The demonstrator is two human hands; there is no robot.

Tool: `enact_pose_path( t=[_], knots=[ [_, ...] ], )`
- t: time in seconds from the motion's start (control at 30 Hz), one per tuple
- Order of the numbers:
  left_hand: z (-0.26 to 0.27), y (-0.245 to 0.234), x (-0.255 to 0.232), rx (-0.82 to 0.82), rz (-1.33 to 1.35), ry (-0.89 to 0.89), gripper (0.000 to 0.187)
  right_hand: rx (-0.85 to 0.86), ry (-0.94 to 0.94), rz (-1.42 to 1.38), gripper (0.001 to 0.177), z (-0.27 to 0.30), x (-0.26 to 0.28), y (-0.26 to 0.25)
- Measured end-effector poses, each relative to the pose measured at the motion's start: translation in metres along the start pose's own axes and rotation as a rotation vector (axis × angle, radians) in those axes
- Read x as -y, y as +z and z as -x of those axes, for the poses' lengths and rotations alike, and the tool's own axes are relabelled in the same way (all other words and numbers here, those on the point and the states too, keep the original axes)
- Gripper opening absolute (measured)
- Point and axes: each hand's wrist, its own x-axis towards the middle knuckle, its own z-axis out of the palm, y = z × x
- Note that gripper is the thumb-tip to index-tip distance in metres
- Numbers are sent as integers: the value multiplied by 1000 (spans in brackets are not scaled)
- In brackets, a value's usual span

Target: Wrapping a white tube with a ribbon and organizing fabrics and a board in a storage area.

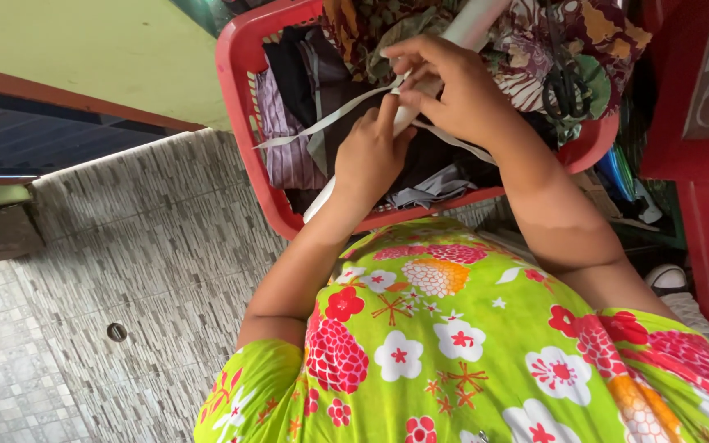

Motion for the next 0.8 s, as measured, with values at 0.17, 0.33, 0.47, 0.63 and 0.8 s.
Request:
enact_pose_path(
  t=[0.17,0.33,0.47,0.63,0.8],
  knots=[
    [-1,-2,-6,-13,-45,24,51,23,-55,-102,43,-10,-13,-5],
    [2,-6,-15,-5,-79,75,50,106,-151,391,32,-25,-28,-19],
    [5,-10,-19,32,-70,93,52,390,-255,501,16,-38,-38,-27],
    [10,-5,-18,52,-78,124,54,566,-304,405,6,-54,-19,-49],
    [5,-12,-12,37,57,59,72,485,-391,306,8,-40,15,-80]
  ],
)
